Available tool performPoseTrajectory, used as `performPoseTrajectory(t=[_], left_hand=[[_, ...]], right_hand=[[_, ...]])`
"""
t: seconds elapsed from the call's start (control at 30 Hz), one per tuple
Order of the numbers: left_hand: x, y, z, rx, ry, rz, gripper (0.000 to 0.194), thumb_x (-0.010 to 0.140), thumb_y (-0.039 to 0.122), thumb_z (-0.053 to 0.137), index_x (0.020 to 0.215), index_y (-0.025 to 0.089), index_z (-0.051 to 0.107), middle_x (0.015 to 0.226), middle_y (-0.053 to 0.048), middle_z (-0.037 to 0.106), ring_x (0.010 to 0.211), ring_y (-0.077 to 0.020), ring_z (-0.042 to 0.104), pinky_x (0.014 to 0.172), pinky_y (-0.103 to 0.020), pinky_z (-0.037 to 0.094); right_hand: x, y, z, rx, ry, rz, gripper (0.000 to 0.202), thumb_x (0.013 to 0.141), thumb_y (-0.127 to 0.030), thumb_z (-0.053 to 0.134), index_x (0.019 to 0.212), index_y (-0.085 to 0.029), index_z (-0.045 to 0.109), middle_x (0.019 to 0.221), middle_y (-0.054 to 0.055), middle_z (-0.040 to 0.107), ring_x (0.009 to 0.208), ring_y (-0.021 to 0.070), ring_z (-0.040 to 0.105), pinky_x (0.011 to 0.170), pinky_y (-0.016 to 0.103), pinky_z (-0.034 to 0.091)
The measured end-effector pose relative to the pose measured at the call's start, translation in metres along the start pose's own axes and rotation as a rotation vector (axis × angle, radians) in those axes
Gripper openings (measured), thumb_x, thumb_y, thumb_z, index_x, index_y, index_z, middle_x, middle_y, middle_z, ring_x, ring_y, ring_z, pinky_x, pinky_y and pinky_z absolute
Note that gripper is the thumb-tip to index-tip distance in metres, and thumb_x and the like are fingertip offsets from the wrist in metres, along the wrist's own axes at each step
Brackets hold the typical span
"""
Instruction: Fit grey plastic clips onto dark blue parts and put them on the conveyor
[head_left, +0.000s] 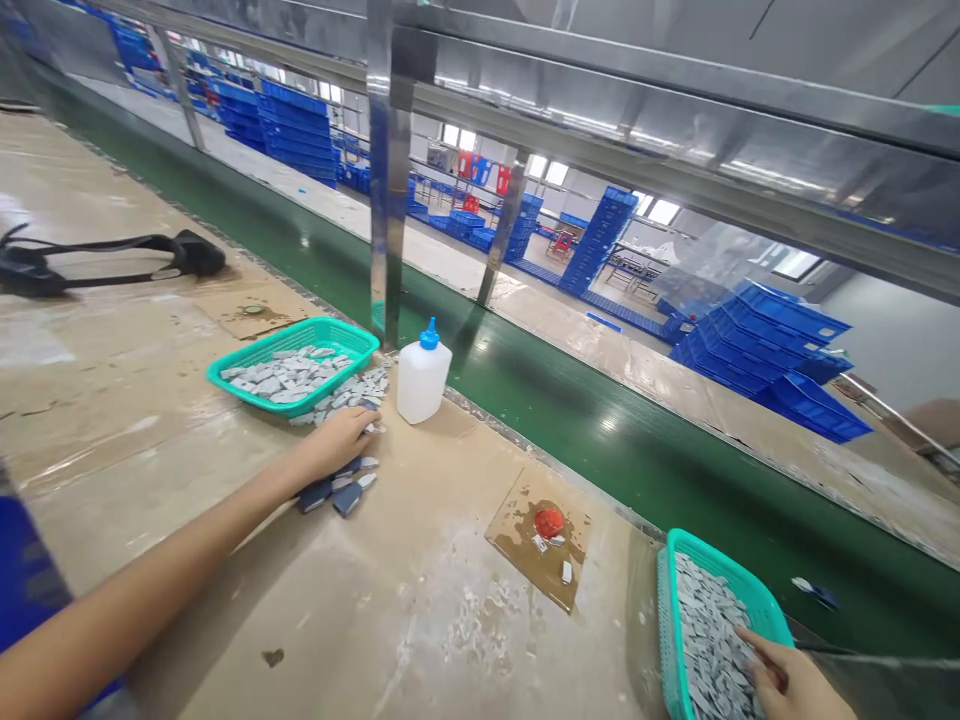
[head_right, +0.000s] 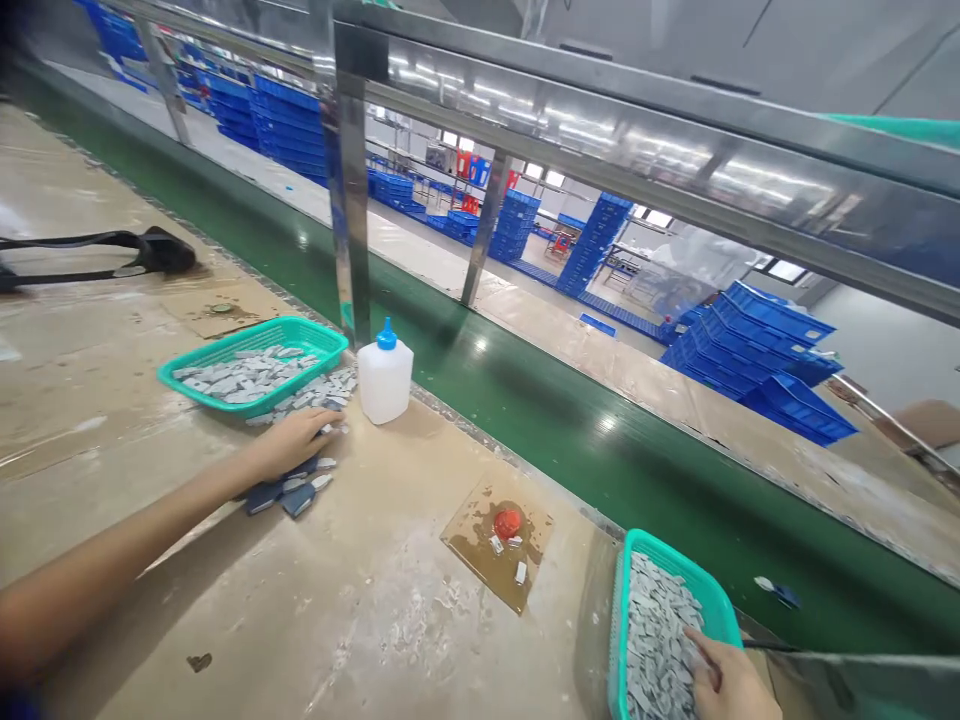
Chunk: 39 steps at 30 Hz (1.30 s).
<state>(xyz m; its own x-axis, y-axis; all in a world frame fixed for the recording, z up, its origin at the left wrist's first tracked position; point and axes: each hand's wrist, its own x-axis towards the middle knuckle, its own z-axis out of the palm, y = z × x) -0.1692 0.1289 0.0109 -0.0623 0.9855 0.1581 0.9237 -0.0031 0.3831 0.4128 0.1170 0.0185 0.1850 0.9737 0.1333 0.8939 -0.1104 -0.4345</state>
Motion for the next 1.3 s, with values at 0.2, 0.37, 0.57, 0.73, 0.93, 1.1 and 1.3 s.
performPoseTrajectory(t=[0.2, 0.37, 0.57, 0.73, 0.93, 1.1, 1.3], left_hand=[[0.014, 0.033, -0.012, 0.017, 0.166, -0.045, 0.025, 0.078, 0.038, 0.03, 0.078, 0.02, 0.047, 0.077, 0.001, 0.057, 0.072, -0.0147, 0.052, 0.071, -0.028, 0.042], [0.0, 0.131, -0.004, -0.61, -0.029, -0.074, 0.029, 0.073, 0.048, 0.041, 0.081, 0.022, 0.051, 0.058, 0.006, 0.049, 0.056, -0.0096, 0.046, 0.055, -0.021, 0.037], [-0.015, 0.232, 0.049, -1.198, -0.805, -0.007, 0.039, 0.067, 0.048, 0.054, 0.088, 0.015, 0.056, 0.072, -0.001, 0.056, 0.059, -0.0104, 0.049, 0.056, -0.025, 0.04], [-0.02, 0.246, 0.059, -1.211, -0.798, 0.162, 0.023, 0.069, 0.036, 0.056, 0.077, 0.015, 0.058, 0.06, 0.002, 0.052, 0.058, -0.0097, 0.048, 0.057, -0.024, 0.038], [-0.017, 0.234, 0.055, -1.255, -0.763, 0.079, 0.015, 0.062, 0.027, 0.064, 0.063, 0.016, 0.053, 0.055, 0.004, 0.051, 0.054, -0.0088, 0.048, 0.054, -0.022, 0.038], [-0.005, 0.221, 0.06, -1.411, -0.767, -0.109, 0.015, 0.066, 0.026, 0.062, 0.073, 0.016, 0.053, 0.063, 0.002, 0.058, 0.057, -0.0083, 0.052, 0.06, -0.022, 0.043], [0.016, 0.208, 0.053, -1.771, -0.575, -0.673, 0.025, 0.064, -0.006, 0.043, 0.079, 0.013, 0.052, 0.075, -0.003, 0.059, 0.079, -0.0131, 0.061, 0.082, -0.025, 0.046]], right_hand=[[-0.033, -0.044, -0.007, 0.252, 0.062, -0.051, 0.019, 0.058, -0.037, 0.047, 0.057, -0.022, 0.059, 0.068, 0.006, 0.062, 0.063, 0.0212, 0.06, 0.058, 0.03, 0.05], [-0.03, -0.074, 0.002, 0.559, 0.07, 0.037, 0.013, 0.058, -0.031, 0.056, 0.06, -0.019, 0.055, 0.059, 0.003, 0.057, 0.057, 0.0186, 0.057, 0.056, 0.03, 0.048], [-0.055, -0.147, 0.02, 0.806, 0.087, -0.392, 0.011, 0.071, -0.012, 0.052, 0.064, -0.019, 0.057, 0.07, 0.002, 0.058, 0.069, 0.0154, 0.057, 0.061, 0.026, 0.049], [-0.081, -0.178, 0.033, 0.59, 0.144, -0.664, 0.021, 0.076, -0.001, 0.046, 0.079, -0.018, 0.058, 0.078, 0.004, 0.06, 0.075, 0.0135, 0.057, 0.068, 0.025, 0.048], [-0.077, -0.179, 0.042, 0.427, 0.156, -0.744, 0.02, 0.082, -0.004, 0.046, 0.09, -0.018, 0.057, 0.089, 0.008, 0.06, 0.083, 0.0154, 0.056, 0.073, 0.027, 0.049], [-0.057, -0.18, 0.053, 0.429, 0.092, -0.703, 0.017, 0.082, -0.007, 0.046, 0.087, -0.016, 0.06, 0.083, 0.007, 0.06, 0.079, 0.0149, 0.057, 0.07, 0.025, 0.049], [-0.032, -0.172, 0.082, 0.447, 0.105, -0.514, 0.014, 0.079, -0.013, 0.05, 0.08, -0.017, 0.063, 0.077, 0.006, 0.062, 0.069, 0.0154, 0.059, 0.059, 0.024, 0.049]])
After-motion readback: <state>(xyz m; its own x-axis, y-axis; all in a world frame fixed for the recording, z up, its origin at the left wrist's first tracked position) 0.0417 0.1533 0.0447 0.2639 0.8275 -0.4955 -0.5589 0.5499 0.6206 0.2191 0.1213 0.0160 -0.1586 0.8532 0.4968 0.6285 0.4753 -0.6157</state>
